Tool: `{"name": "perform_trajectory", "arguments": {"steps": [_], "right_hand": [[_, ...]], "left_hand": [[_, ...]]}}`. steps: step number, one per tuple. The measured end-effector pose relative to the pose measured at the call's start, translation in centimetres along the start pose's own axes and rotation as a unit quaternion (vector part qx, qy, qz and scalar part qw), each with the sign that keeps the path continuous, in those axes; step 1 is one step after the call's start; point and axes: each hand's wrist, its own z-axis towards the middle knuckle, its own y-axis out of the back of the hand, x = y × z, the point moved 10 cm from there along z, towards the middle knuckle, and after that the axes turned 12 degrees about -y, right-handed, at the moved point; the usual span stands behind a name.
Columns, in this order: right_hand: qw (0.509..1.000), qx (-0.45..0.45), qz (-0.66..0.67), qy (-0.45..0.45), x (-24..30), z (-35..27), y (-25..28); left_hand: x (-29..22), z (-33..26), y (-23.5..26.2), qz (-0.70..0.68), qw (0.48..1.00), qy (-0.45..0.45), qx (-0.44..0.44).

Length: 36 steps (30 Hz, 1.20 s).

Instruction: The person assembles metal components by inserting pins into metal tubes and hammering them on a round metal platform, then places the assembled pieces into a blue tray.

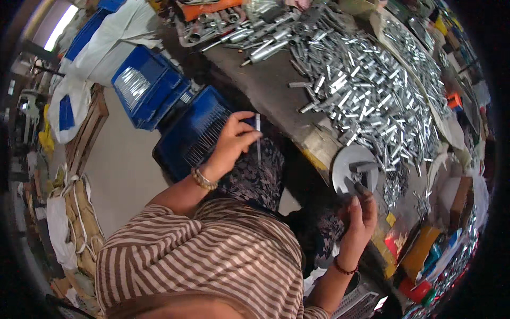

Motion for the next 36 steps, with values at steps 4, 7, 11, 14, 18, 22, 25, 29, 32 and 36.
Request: {"name": "perform_trajectory", "arguments": {"steps": [4, 7, 11, 14, 18, 22, 25, 29, 32, 36], "right_hand": [[0.999, -0.013, -0.036, 0.022, -0.1, 0.6, 0.0], [1.000, -0.003, -0.017, -0.010, -0.6, 1.0, 0.4], [0.999, -0.052, -0.005, -0.004, -1.0, 0.9, 1.0], [1.000, -0.024, -0.011, 0.013, -0.9, 1.1, 0.8], [0.998, -0.056, -0.011, 0.010, -0.7, 0.6, 1.2], [0.999, -0.024, -0.024, 0.018, -0.5, 0.9, 0.4], [0.998, -0.039, -0.042, 0.017, -0.7, 0.8, 0.8], [1.000, -0.010, -0.024, -0.001, -0.5, 1.1, -0.2], [1.000, -0.001, -0.014, 0.008, -0.1, 0.7, 0.2], [1.000, 0.015, 0.007, 0.006, 0.2, 0.3, 0.2]], "left_hand": [[11.6, 2.0, 11.1, 0.035, 0.989, 0.044, -0.140], [19.5, 3.5, 17.7, 0.094, 0.973, 0.072, -0.199], [23.8, 5.9, 20.8, 0.120, 0.954, 0.117, -0.249], [26.8, 7.9, 23.6, 0.192, 0.935, 0.131, -0.269], [29.4, 9.5, 24.3, 0.228, 0.916, 0.173, -0.279], [29.6, 10.1, 27.2, 0.342, 0.897, 0.108, -0.259], [25.3, 11.3, 24.0, 0.457, 0.867, -0.012, -0.200], [22.5, 9.9, 24.8, 0.324, 0.901, -0.044, -0.285], [9.4, 9.9, 18.5, 0.197, 0.888, -0.280, -0.308], [-7.3, 7.6, 5.7, 0.139, 0.931, -0.261, -0.212]]}}
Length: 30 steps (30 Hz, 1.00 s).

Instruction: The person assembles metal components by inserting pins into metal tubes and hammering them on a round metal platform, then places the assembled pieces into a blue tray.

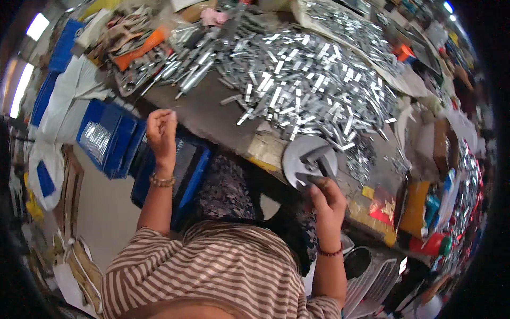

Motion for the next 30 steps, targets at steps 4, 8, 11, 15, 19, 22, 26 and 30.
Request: {"name": "perform_trajectory", "arguments": {"steps": [4, 8, 11, 15, 19, 22, 26, 30], "right_hand": [[0.999, 0.043, 0.009, -0.028, -0.5, 0.3, -1.2], [0.992, 0.113, 0.049, -0.038, 0.0, -1.1, -1.0], [0.996, 0.069, 0.053, -0.033, 1.4, -2.5, 2.5], [0.910, -0.225, -0.285, 0.198, 5.8, -2.1, 12.3], [0.734, -0.408, -0.503, 0.204, 6.8, 1.2, 20.2], [0.691, -0.418, -0.553, 0.208, 6.9, 3.8, 23.0], [0.659, -0.373, -0.628, 0.180, 6.6, 6.7, 23.3], [0.704, -0.282, -0.614, 0.221, 8.1, 4.6, 18.5]], "left_hand": [[-8.8, -2.5, -9.8, 0.056, 0.944, -0.126, 0.301], [-10.2, -3.9, -14.0, 0.137, 0.888, -0.202, 0.390], [-9.1, -4.2, -15.0, 0.111, 0.890, -0.156, 0.413], [-7.6, -4.2, -13.3, 0.112, 0.899, -0.070, 0.418], [-8.4, -6.0, -13.1, -0.001, 0.888, 0.021, 0.459], [-11.3, -8.3, -14.3, -0.043, 0.860, 0.010, 0.508], [-14.7, -12.0, -16.6, -0.059, 0.804, -0.053, 0.589], [-16.1, -13.4, -18.8, -0.056, 0.784, -0.128, 0.605]]}}
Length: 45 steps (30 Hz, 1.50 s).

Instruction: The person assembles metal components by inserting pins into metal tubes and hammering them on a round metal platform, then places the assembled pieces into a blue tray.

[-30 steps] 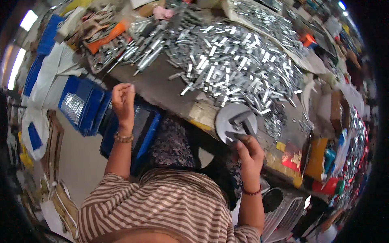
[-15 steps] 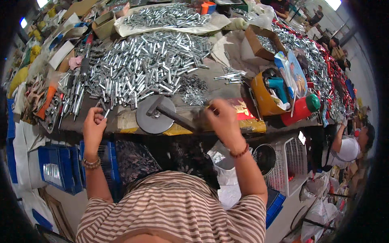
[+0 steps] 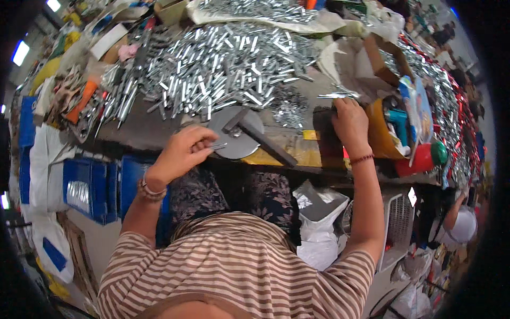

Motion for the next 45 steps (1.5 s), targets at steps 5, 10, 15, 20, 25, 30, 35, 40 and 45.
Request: {"name": "perform_trajectory", "arguments": {"steps": [5, 10, 15, 20, 25, 30, 35, 40, 45], "right_hand": [[0.978, 0.037, 0.186, 0.090, 11.1, -5.7, 3.0], [0.962, 0.002, 0.232, 0.147, 18.2, -9.3, 3.2], [0.965, -0.006, 0.207, 0.161, 19.5, -9.5, 3.2], [0.964, -0.002, 0.200, 0.173, 19.9, -9.6, 2.8], [0.963, 0.001, 0.201, 0.180, 20.3, -9.5, 2.9], [0.960, 0.002, 0.206, 0.190, 20.5, -9.5, 2.9], [0.960, 0.001, 0.200, 0.195, 20.6, -9.3, 2.4], [0.953, -0.033, 0.219, 0.209, 21.1, -9.4, 2.4], [0.953, -0.043, 0.268, 0.135, 18.6, -9.5, 3.7]], "left_hand": [[-2.4, 0.7, -0.7, 0.126, 0.982, -0.140, 0.010], [-2.7, 0.7, -1.1, 0.145, 0.983, -0.107, -0.015], [-2.3, 0.1, -0.7, 0.139, 0.985, -0.100, -0.036], [-1.6, -0.3, -0.7, 0.111, 0.990, -0.082, -0.042], [-1.0, -0.6, -0.9, 0.086, 0.993, -0.061, -0.045], [-1.2, -0.6, -1.0, 0.086, 0.992, -0.074, -0.057], [-1.6, -0.5, -1.2, 0.087, 0.989, -0.096, -0.065], [-0.9, -0.8, -1.4, 0.080, 0.989, -0.102, -0.071], [-0.4, -1.2, -1.3, 0.093, 0.990, -0.078, -0.074]]}}
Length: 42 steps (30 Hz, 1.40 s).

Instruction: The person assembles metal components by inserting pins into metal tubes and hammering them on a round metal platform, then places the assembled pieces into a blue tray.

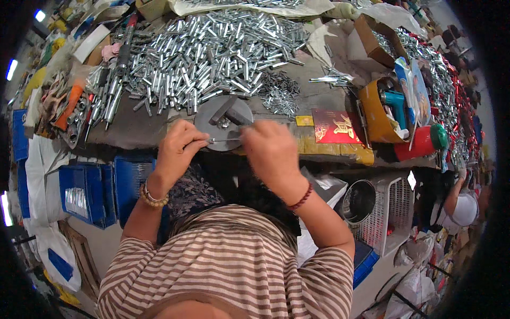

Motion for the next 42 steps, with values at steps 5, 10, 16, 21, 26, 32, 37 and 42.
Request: {"name": "perform_trajectory", "arguments": {"steps": [5, 10, 16, 21, 26, 32, 37, 42], "right_hand": [[0.970, -0.057, -0.092, -0.218, -10.5, -0.9, 4.5], [0.963, -0.024, -0.074, -0.260, -13.1, -1.0, 4.1], [0.967, -0.024, -0.068, -0.246, -13.5, -0.7, 2.6], [0.977, -0.030, 0.042, -0.205, -9.6, 0.3, 2.9], [0.984, 0.063, 0.110, -0.123, -2.1, 2.5, -1.1], [0.971, 0.122, 0.196, -0.068, 2.1, 3.9, -5.6], [0.947, 0.150, 0.241, -0.149, 0.3, 3.1, -5.4], [0.964, 0.144, 0.194, -0.111, 0.6, 3.1, -5.1]], "left_hand": [[-0.7, 0.4, 0.1, -0.002, 1.000, -0.018, -0.006], [-0.6, 0.5, -0.1, -0.008, 1.000, -0.020, -0.008], [-0.6, 0.1, 0.5, -0.006, 1.000, -0.015, -0.018], [-0.5, 0.0, 0.3, 0.008, 0.999, -0.029, -0.016], [-0.9, 0.0, 0.4, 0.039, 0.998, -0.044, -0.024], [-0.9, -0.3, 0.5, 0.067, 0.994, -0.078, -0.031], [-1.1, -0.2, 0.6, 0.031, 0.996, -0.071, -0.033], [-1.3, -0.1, 0.9, 0.028, 0.997, -0.070, -0.035]]}}
